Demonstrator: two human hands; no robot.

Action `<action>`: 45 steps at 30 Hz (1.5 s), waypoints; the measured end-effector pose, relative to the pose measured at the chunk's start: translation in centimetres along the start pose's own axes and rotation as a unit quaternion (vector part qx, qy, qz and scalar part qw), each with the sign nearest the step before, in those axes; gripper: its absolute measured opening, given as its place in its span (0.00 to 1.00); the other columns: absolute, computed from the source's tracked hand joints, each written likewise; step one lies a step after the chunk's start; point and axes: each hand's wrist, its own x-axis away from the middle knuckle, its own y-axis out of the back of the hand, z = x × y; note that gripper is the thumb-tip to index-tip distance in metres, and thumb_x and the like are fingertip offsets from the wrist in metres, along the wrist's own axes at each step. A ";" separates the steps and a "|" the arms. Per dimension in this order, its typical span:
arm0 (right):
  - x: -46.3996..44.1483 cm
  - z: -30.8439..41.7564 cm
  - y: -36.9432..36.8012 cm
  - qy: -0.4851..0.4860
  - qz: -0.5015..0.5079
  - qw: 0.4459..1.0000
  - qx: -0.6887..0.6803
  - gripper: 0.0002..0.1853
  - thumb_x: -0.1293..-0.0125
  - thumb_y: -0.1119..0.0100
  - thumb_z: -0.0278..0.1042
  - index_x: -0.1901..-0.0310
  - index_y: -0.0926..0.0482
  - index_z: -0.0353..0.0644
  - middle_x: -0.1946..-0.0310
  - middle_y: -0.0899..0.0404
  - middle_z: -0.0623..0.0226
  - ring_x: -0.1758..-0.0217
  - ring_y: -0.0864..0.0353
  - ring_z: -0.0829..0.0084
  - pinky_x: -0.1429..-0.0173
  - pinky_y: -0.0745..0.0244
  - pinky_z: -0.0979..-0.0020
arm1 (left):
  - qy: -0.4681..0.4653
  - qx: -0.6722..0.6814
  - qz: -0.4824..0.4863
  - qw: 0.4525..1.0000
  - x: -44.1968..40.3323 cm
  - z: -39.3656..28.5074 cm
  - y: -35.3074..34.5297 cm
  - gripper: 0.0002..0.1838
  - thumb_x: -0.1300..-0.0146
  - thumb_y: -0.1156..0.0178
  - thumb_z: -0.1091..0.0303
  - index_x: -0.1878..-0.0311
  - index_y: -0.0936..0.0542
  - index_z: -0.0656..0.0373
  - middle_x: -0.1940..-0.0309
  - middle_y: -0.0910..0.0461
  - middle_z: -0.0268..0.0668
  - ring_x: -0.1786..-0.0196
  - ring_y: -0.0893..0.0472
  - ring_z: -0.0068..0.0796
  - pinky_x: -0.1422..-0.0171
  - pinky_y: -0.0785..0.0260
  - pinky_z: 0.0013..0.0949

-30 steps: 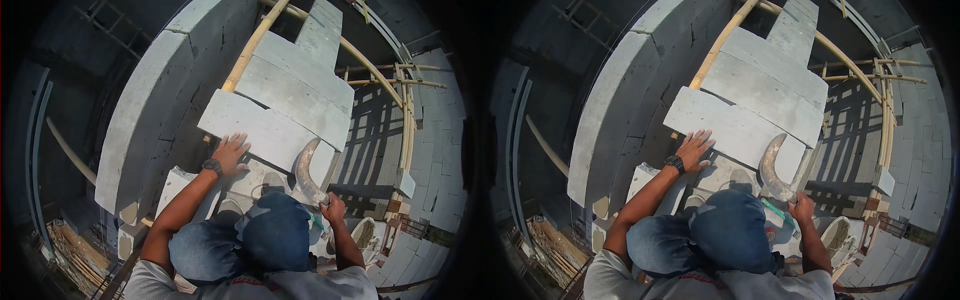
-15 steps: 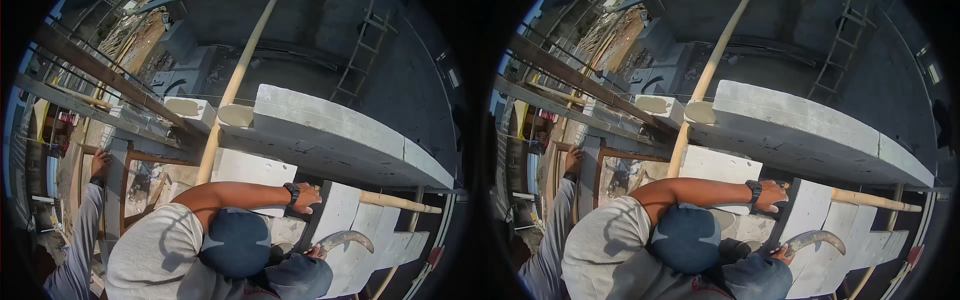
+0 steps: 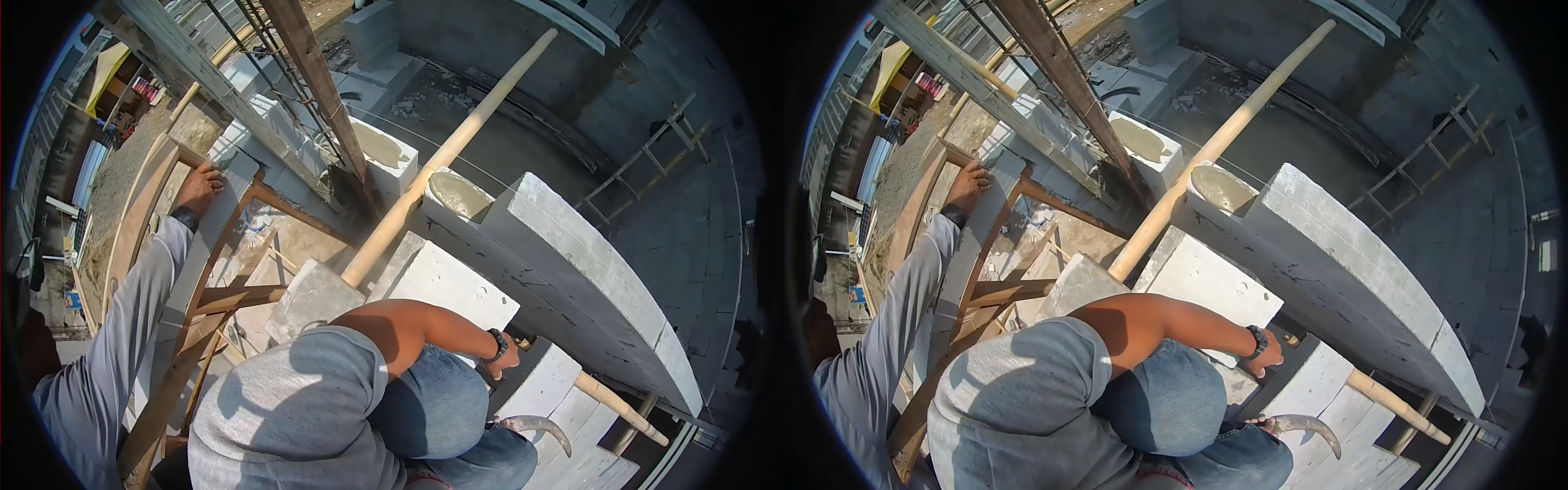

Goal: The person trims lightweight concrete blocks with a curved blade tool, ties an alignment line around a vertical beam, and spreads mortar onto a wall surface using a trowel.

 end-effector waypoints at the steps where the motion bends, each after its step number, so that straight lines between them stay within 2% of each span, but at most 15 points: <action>1: 0.0 0.0 0.2 -0.001 -0.002 1.000 -0.004 0.10 0.27 0.35 0.36 0.59 0.25 0.41 0.73 0.21 0.62 0.76 0.21 0.66 0.73 0.22 0.60 | 0.007 -0.003 0.002 1.000 -0.1 0.0 -0.1 0.27 0.40 0.31 0.49 0.46 0.16 0.62 0.50 0.13 0.51 0.42 0.15 0.53 0.38 0.24 0.53; 13: 0.4 -0.5 3.8 -0.003 -0.001 0.996 -0.089 0.09 0.26 0.37 0.37 0.59 0.25 0.42 0.73 0.21 0.62 0.74 0.20 0.64 0.70 0.21 0.56 | 0.046 -0.041 0.027 0.998 0.2 -0.5 0.1 0.22 0.43 0.31 0.57 0.48 0.13 0.59 0.51 0.11 0.49 0.45 0.13 0.46 0.41 0.21 0.47; 15: 0.4 -0.3 3.5 -0.026 0.000 0.993 -0.117 0.08 0.24 0.42 0.38 0.60 0.23 0.45 0.71 0.21 0.63 0.71 0.20 0.60 0.63 0.19 0.51 | 0.062 -0.051 0.012 0.997 -0.9 -0.3 -1.3 0.20 0.43 0.31 0.57 0.51 0.11 0.59 0.50 0.11 0.48 0.45 0.12 0.44 0.41 0.21 0.45; 20: -1.4 -0.8 4.0 -0.022 0.036 0.989 -0.145 0.03 0.25 0.48 0.29 0.58 0.26 0.41 0.70 0.24 0.62 0.67 0.22 0.63 0.54 0.18 0.52 | 0.081 -0.065 0.055 0.993 -0.8 -0.7 -0.7 0.21 0.41 0.32 0.54 0.51 0.11 0.58 0.49 0.11 0.46 0.43 0.13 0.43 0.41 0.21 0.46; 21: 0.3 0.9 2.2 -0.043 -0.003 0.987 -0.152 0.06 0.22 0.49 0.30 0.60 0.25 0.42 0.72 0.23 0.61 0.71 0.22 0.61 0.62 0.21 0.53 | 0.096 -0.045 0.055 0.993 -0.6 -1.0 -0.3 0.21 0.40 0.32 0.54 0.51 0.11 0.58 0.49 0.11 0.46 0.43 0.13 0.43 0.40 0.22 0.46; 23: -2.2 0.1 4.1 -0.049 0.052 0.990 -0.124 0.03 0.25 0.50 0.29 0.58 0.27 0.41 0.69 0.23 0.61 0.65 0.21 0.60 0.50 0.19 0.53 | 0.126 0.001 0.048 0.991 -0.4 -1.5 1.3 0.20 0.40 0.33 0.53 0.51 0.11 0.59 0.49 0.11 0.47 0.43 0.13 0.44 0.39 0.22 0.46; 27: 1.9 6.6 2.4 -0.131 0.039 0.991 -0.006 0.03 0.24 0.51 0.31 0.55 0.30 0.43 0.69 0.25 0.62 0.68 0.22 0.59 0.56 0.21 0.53 | 0.191 0.230 -0.099 0.949 -2.3 -0.9 0.3 0.30 0.39 0.33 0.53 0.40 0.19 0.65 0.47 0.13 0.51 0.41 0.15 0.52 0.36 0.23 0.52; 29: 2.3 7.7 3.5 -0.157 -0.010 0.988 0.004 0.04 0.22 0.52 0.34 0.53 0.31 0.44 0.69 0.25 0.64 0.71 0.21 0.60 0.64 0.21 0.51 | 0.194 0.309 -0.124 0.923 -2.3 -1.7 -0.1 0.43 0.36 0.35 0.49 0.25 0.36 0.65 0.39 0.21 0.61 0.34 0.21 0.59 0.29 0.29 0.54; 32: 4.4 9.5 1.9 -0.147 -0.014 0.987 0.061 0.05 0.21 0.54 0.36 0.54 0.31 0.46 0.70 0.26 0.66 0.72 0.22 0.62 0.67 0.22 0.54 | 0.196 0.391 -0.118 0.892 -3.4 -2.5 -2.1 0.58 0.35 0.35 0.44 0.17 0.58 0.67 0.30 0.32 0.71 0.27 0.29 0.66 0.20 0.39 0.52; 37: -0.6 3.0 2.3 -0.042 -0.081 0.993 -0.070 0.04 0.25 0.49 0.35 0.58 0.29 0.47 0.72 0.27 0.68 0.74 0.24 0.69 0.70 0.22 0.62 | 0.226 0.477 -0.220 0.820 -7.4 -2.3 -4.2 0.60 0.36 0.35 0.42 0.17 0.60 0.67 0.24 0.40 0.70 0.21 0.38 0.66 0.17 0.46 0.53; 39: 2.8 3.7 -3.9 -0.020 -0.168 0.986 0.007 0.09 0.25 0.51 0.35 0.64 0.28 0.42 0.73 0.28 0.63 0.77 0.24 0.66 0.76 0.26 0.62 | 0.242 0.443 -0.244 0.828 -8.9 -2.0 -3.3 0.60 0.38 0.32 0.43 0.18 0.57 0.67 0.21 0.48 0.68 0.16 0.52 0.63 0.15 0.53 0.56; 41: 3.9 3.3 -7.1 0.003 -0.214 0.961 -0.173 0.07 0.28 0.51 0.32 0.62 0.27 0.38 0.76 0.28 0.61 0.79 0.25 0.66 0.76 0.24 0.60 | 0.212 0.381 -0.338 0.834 -9.2 -1.9 -1.5 0.61 0.42 0.27 0.43 0.19 0.51 0.70 0.23 0.43 0.67 0.18 0.45 0.61 0.15 0.49 0.51; 42: 4.2 3.6 -8.5 0.013 -0.255 0.952 -0.168 0.08 0.30 0.49 0.32 0.60 0.27 0.36 0.74 0.26 0.60 0.77 0.25 0.67 0.75 0.24 0.61 | 0.208 0.358 -0.336 0.846 -9.8 -1.8 -0.6 0.61 0.44 0.26 0.42 0.20 0.47 0.70 0.25 0.41 0.66 0.20 0.41 0.60 0.17 0.45 0.48; 44: 3.3 2.7 -10.2 0.049 -0.337 0.938 -0.074 0.25 0.32 0.47 0.33 0.39 0.34 0.25 0.54 0.21 0.42 0.66 0.15 0.57 0.72 0.19 0.61 | 0.167 0.309 -0.307 0.884 -11.3 -0.3 0.1 0.58 0.46 0.24 0.41 0.23 0.40 0.72 0.28 0.34 0.66 0.25 0.31 0.58 0.21 0.38 0.47; 45: 3.9 3.4 -10.5 0.007 -0.326 0.940 -0.095 0.24 0.32 0.46 0.34 0.39 0.32 0.26 0.52 0.21 0.41 0.62 0.13 0.55 0.74 0.20 0.60 | 0.136 0.347 -0.267 0.889 -13.2 1.8 -0.8 0.58 0.48 0.23 0.40 0.23 0.37 0.70 0.30 0.32 0.64 0.26 0.30 0.58 0.22 0.37 0.49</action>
